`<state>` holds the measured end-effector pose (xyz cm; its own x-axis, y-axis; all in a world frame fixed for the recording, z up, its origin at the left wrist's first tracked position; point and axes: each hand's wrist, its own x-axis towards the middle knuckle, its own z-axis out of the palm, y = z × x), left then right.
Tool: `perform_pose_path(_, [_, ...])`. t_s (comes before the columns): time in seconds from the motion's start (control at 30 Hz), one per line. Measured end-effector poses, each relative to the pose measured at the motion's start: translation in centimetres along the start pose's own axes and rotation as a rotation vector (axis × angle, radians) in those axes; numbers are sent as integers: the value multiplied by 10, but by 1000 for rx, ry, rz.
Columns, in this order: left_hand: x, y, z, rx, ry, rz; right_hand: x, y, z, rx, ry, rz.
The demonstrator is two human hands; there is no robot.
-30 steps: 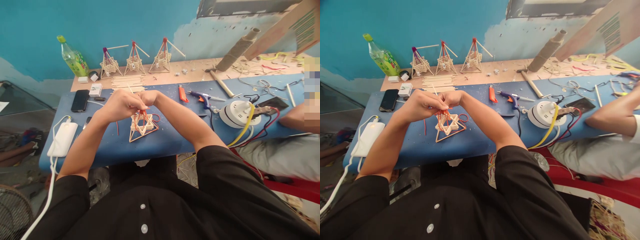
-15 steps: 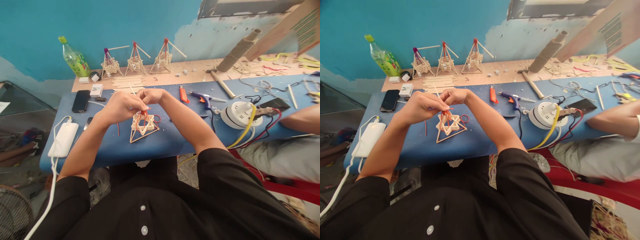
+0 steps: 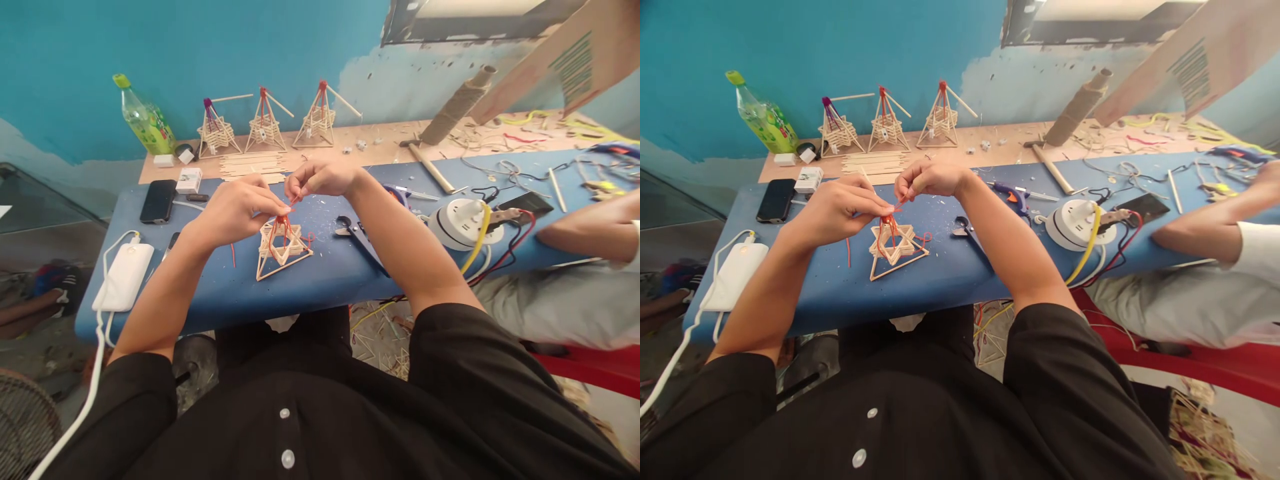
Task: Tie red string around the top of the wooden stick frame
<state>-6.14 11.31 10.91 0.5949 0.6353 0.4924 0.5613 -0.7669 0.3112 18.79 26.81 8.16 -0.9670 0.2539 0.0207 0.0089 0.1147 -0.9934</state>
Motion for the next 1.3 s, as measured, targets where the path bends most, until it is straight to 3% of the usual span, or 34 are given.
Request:
perform_pose_path(0.2, [3, -6, 2, -89, 28, 51, -43, -20, 1, 9, 124, 0])
perform_pose_path(0.4, [2, -10, 0, -131, -4, 24, -96, -41, 22, -71, 403, -104])
perform_pose_path(0.6, [1, -14, 0, -144, 10, 50, -124, -50, 46, 71, 737, -228])
perform_pose_path(0.7, [2, -12, -1, -152, 16, 88, -122, -66, 68, 100, 843, -259])
perform_pose_path(0.87, [4, -7, -4, -178, -10, 57, -109, -104, 129, 77, 767, -320])
perform_pose_path(1.0, [4, -9, -4, -183, -12, 82, -106, -122, 171, -32, 801, -275])
perform_pose_path(1.3, [3, -12, -2, -174, 8, 110, -136, -147, 207, -276, 1018, -295])
